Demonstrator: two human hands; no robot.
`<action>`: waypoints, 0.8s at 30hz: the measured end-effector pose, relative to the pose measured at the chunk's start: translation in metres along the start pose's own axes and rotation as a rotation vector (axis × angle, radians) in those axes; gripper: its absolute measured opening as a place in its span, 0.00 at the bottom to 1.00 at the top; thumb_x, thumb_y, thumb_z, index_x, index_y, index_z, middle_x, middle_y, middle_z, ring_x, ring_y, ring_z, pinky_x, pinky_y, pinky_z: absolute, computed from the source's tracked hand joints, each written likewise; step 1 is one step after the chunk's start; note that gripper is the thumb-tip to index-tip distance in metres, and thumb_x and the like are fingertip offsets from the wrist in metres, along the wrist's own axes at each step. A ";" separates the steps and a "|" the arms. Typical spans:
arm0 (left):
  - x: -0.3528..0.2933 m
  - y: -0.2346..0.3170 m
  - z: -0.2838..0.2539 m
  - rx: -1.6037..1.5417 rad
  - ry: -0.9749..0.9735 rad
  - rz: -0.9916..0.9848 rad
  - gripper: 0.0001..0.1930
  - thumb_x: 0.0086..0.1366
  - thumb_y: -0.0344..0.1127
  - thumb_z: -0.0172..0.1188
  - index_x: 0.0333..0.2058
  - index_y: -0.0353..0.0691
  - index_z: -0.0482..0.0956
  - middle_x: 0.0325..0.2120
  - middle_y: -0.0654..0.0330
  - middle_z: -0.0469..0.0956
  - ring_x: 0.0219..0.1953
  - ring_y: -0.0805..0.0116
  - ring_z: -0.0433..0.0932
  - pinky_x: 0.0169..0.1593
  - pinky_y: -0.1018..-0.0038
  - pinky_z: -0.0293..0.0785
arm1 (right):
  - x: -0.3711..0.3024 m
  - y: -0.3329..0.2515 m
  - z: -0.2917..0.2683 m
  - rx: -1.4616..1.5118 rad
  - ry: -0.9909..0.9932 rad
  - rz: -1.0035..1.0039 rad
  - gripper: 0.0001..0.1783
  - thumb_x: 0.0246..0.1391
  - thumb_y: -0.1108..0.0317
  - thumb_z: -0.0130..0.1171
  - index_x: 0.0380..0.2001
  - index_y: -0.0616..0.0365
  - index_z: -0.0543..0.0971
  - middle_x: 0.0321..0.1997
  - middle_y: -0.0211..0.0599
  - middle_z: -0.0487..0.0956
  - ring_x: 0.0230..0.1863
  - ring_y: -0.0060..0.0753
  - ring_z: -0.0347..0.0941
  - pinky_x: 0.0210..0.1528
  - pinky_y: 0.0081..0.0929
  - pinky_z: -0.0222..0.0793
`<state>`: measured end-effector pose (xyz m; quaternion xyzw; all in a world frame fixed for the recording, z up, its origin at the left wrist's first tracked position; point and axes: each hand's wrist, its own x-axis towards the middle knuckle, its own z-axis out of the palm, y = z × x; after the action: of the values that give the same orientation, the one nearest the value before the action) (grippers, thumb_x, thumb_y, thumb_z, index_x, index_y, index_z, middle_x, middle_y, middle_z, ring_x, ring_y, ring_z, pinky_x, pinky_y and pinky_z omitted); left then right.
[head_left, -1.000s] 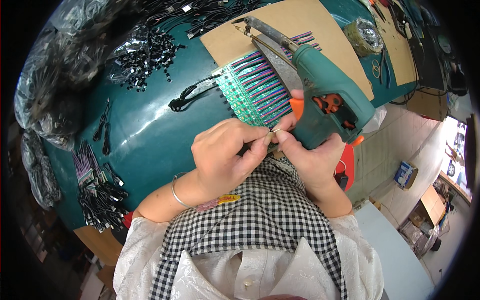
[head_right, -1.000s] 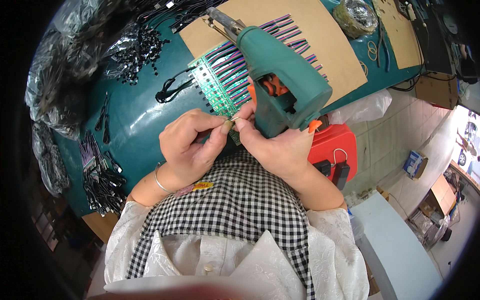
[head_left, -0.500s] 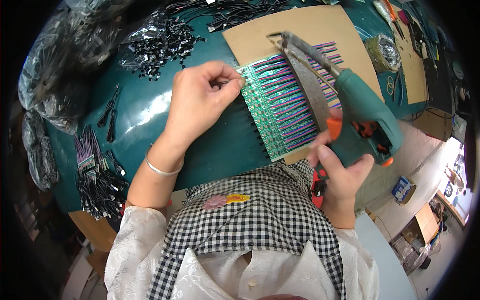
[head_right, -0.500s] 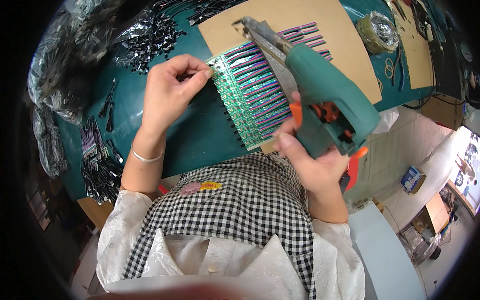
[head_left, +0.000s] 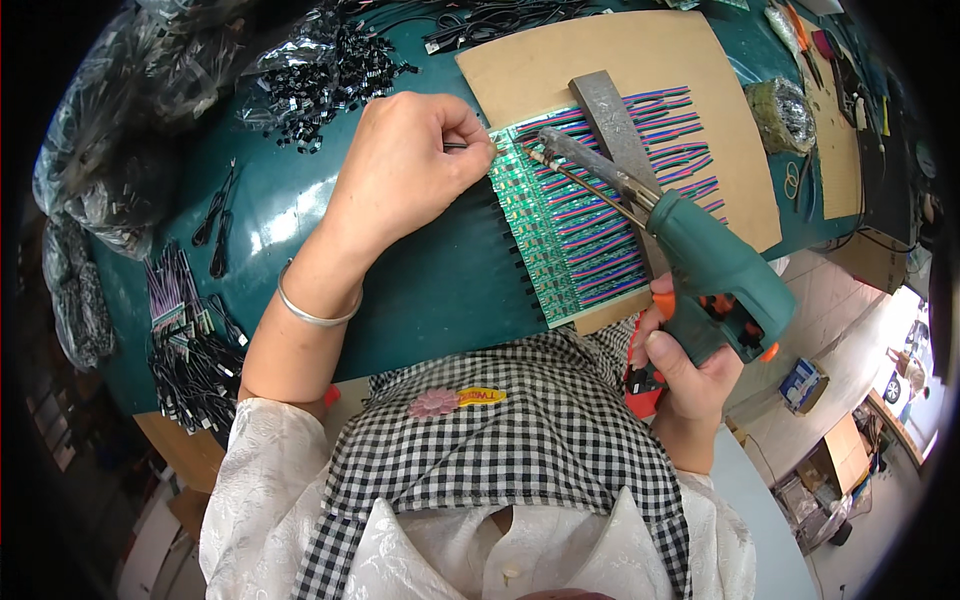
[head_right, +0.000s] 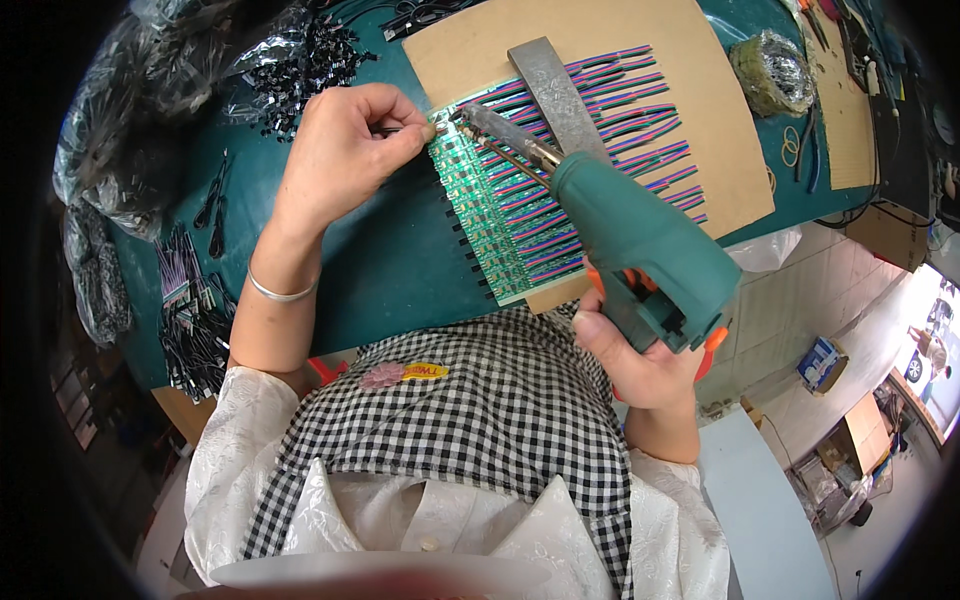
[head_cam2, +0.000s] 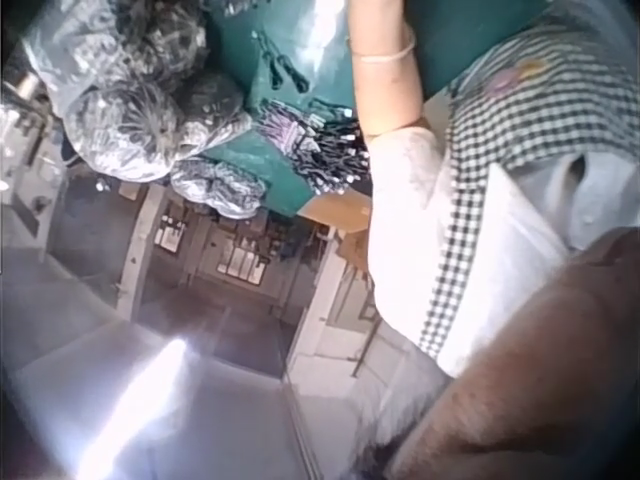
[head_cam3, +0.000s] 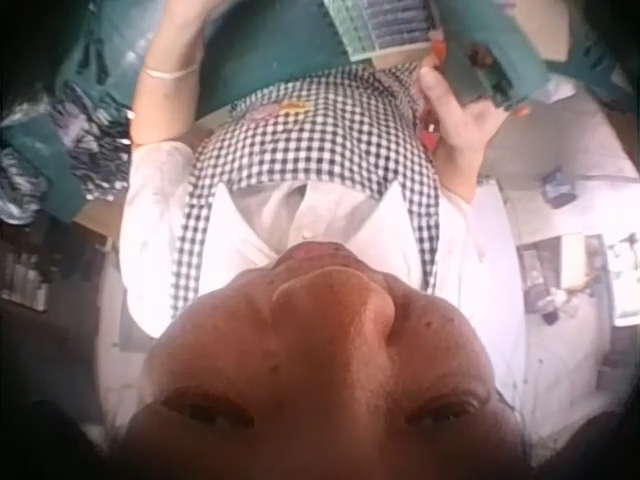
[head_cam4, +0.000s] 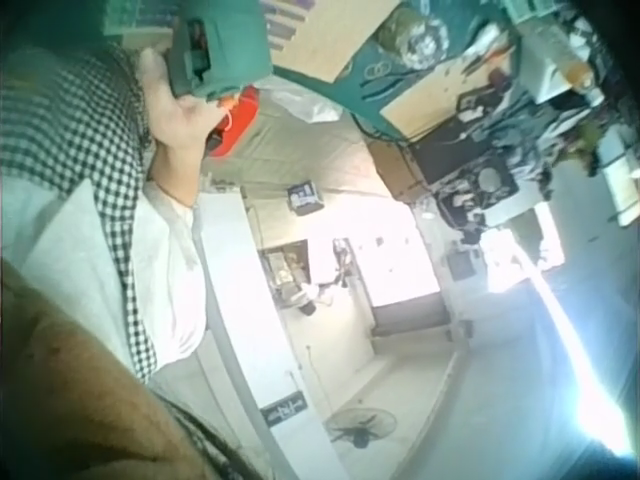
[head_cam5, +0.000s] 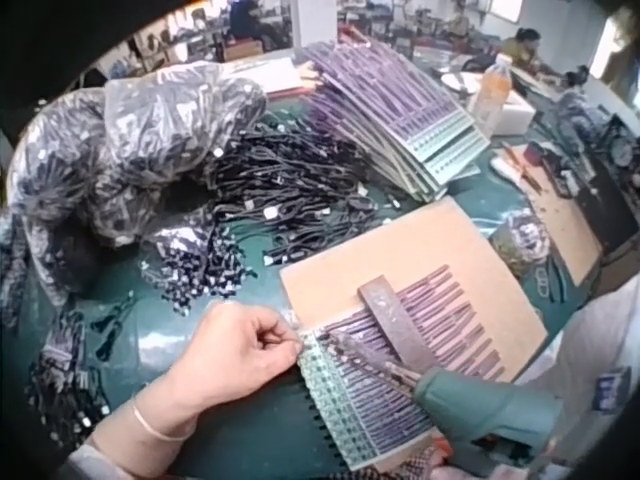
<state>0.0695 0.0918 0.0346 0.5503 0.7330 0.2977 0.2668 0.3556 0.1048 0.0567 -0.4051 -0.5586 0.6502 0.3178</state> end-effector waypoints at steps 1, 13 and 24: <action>0.002 0.000 0.000 0.015 -0.018 0.023 0.07 0.51 0.31 0.61 0.24 0.32 0.78 0.14 0.62 0.75 0.17 0.82 0.69 0.23 0.82 0.67 | -0.001 0.002 -0.005 0.025 -0.058 0.031 0.30 0.39 0.82 0.63 0.48 0.67 0.67 0.40 0.44 0.74 0.32 0.28 0.73 0.33 0.23 0.72; 0.020 0.001 -0.011 -0.036 -0.263 -0.099 0.06 0.50 0.28 0.61 0.23 0.29 0.77 0.16 0.64 0.75 0.20 0.83 0.70 0.25 0.83 0.67 | 0.006 -0.002 0.006 -0.081 -0.015 -0.001 0.24 0.43 0.73 0.63 0.42 0.71 0.66 0.29 0.43 0.73 0.19 0.27 0.70 0.19 0.18 0.67; 0.022 0.009 -0.009 0.039 -0.209 -0.061 0.06 0.45 0.28 0.59 0.20 0.30 0.76 0.13 0.63 0.73 0.17 0.81 0.69 0.23 0.81 0.66 | 0.006 -0.002 0.007 -0.049 -0.030 0.028 0.24 0.42 0.76 0.63 0.43 0.70 0.67 0.30 0.42 0.74 0.23 0.26 0.71 0.22 0.19 0.69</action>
<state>0.0627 0.1133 0.0459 0.5610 0.7231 0.2162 0.3401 0.3466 0.1065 0.0576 -0.4108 -0.5732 0.6467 0.2905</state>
